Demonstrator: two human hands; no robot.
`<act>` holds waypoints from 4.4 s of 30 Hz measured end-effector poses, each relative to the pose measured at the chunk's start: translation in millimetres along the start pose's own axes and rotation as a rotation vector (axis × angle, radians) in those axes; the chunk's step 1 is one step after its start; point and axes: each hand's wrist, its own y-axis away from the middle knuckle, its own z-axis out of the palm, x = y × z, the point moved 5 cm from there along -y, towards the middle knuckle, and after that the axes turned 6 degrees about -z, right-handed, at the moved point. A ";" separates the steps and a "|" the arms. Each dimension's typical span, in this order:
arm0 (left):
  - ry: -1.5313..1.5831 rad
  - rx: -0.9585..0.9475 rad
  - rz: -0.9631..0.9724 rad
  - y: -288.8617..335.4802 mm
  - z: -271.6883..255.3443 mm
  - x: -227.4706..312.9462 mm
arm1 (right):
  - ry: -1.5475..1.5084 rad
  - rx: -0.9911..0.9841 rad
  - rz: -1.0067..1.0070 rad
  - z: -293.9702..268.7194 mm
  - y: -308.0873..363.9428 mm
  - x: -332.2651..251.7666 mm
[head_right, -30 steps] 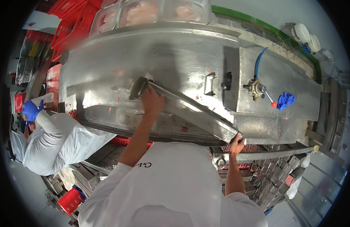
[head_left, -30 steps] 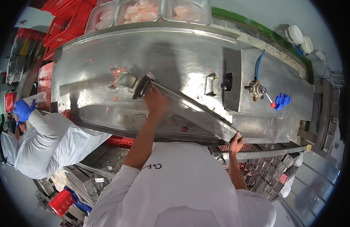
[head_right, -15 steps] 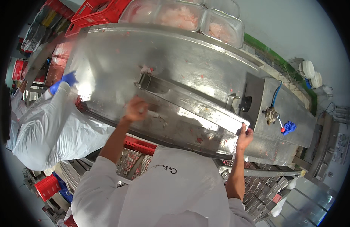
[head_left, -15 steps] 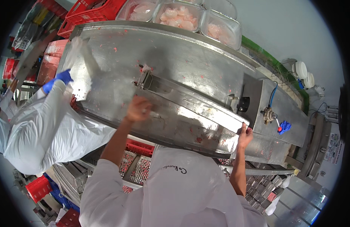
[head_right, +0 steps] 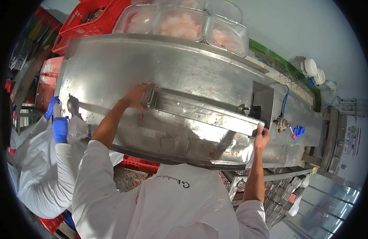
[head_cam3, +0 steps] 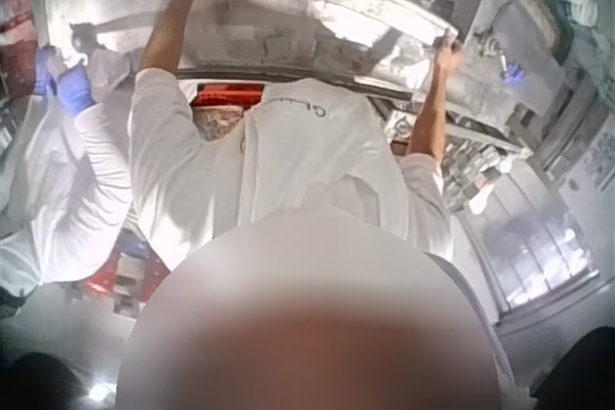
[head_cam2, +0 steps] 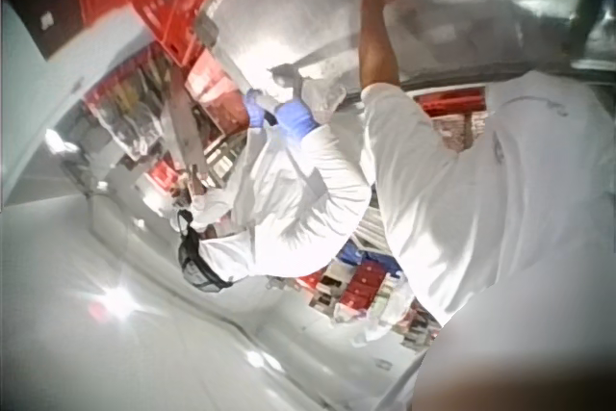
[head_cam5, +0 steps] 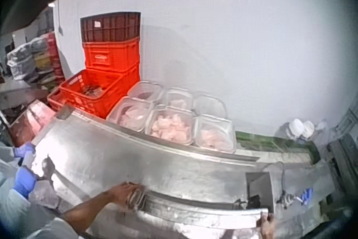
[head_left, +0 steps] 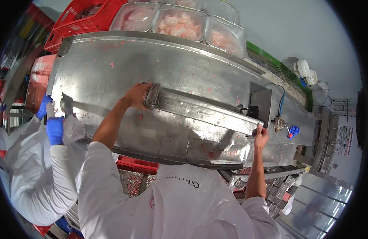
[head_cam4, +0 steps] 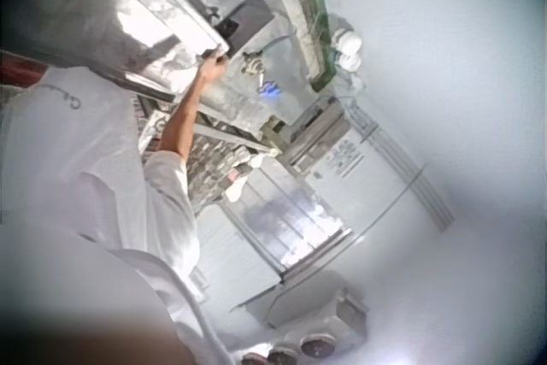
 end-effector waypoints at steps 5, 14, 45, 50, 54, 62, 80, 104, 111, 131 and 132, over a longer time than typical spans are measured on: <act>0.107 0.098 -0.018 3.0 3.5 -39.0 | 0.037 -0.132 0.016 41.6 -9.1 -4.0; 0.051 0.319 -0.225 24.8 -5.4 -17.7 | 0.391 -0.518 0.089 96.3 -30.2 26.0; -0.220 0.272 0.308 -197.3 160.1 711.3 | 0.392 0.616 1.277 -356.8 625.0 482.3; -0.390 0.341 0.268 -203.6 150.6 703.2 | 0.627 -0.113 1.658 -480.1 792.4 497.2; -0.183 0.292 0.194 -214.2 144.0 688.1 | 0.627 -0.461 1.283 -450.7 796.1 567.0; -0.074 0.183 0.142 -244.7 136.2 665.7 | 0.580 -0.381 1.399 -401.4 833.3 633.0; 0.228 0.901 0.605 -204.1 219.9 810.2 | -0.431 0.304 1.201 -378.5 537.3 417.2; 1.792 -0.700 0.672 74.4 81.0 647.5 | 0.638 -0.664 -1.246 -246.7 119.0 -380.8; 2.345 -1.097 0.303 37.2 128.3 514.8 | 0.396 -1.006 -1.493 -98.0 143.3 -307.4; 0.712 0.220 -0.789 63.3 208.1 256.8 | 0.410 -1.440 -1.573 60.8 209.7 -181.0; 0.600 0.267 -0.797 66.2 186.4 254.8 | 0.349 -1.405 -1.563 72.4 204.3 -169.8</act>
